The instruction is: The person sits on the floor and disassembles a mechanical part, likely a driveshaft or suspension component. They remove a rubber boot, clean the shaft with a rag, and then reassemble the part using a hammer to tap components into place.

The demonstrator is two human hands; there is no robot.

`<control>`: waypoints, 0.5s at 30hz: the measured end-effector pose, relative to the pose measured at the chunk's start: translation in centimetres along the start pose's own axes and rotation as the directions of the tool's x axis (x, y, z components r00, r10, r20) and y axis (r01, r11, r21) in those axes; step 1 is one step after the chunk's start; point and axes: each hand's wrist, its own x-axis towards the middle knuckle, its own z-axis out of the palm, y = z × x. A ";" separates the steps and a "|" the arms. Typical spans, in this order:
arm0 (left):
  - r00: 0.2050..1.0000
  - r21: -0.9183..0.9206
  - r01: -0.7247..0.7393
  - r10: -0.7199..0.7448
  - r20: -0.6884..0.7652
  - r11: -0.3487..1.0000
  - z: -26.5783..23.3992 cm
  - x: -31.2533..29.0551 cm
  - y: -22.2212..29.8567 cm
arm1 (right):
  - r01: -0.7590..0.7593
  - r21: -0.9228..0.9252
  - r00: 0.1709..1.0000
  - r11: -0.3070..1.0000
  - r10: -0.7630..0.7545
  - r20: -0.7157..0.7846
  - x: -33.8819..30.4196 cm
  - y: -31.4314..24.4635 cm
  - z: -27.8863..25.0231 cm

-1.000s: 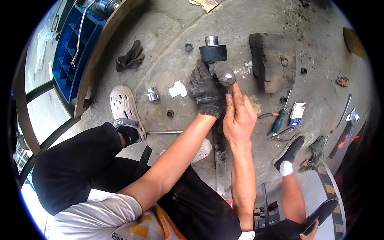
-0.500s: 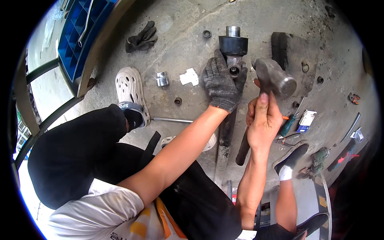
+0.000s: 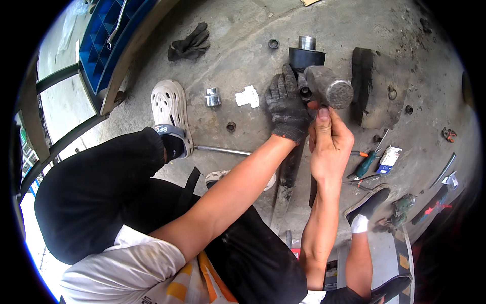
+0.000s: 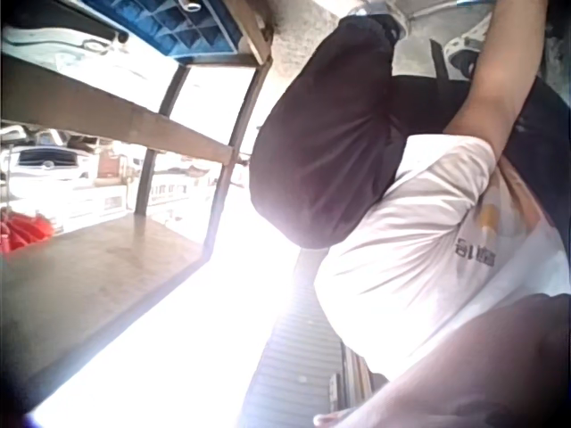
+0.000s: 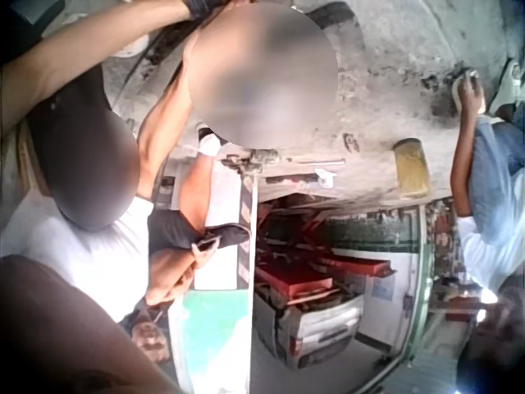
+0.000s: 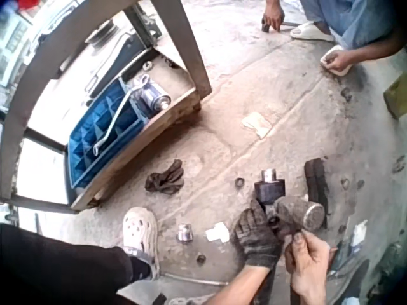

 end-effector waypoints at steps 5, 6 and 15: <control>0.998 -0.024 0.059 -0.058 0.032 0.998 -0.1 0.4 0.5 | -0.105 -0.132 0.994 0.986 0.100 -0.044 2.0 2.2 -0.2; 0.997 -0.020 0.070 -0.070 0.037 0.997 -0.3 0.4 0.4 | -0.141 -0.089 0.990 0.986 0.137 -0.044 1.8 1.9 -0.1; 0.991 -0.083 0.107 -0.100 0.093 0.991 0.6 0.4 -0.2 | -0.061 -0.111 0.997 0.992 0.055 -0.050 1.5 1.7 0.4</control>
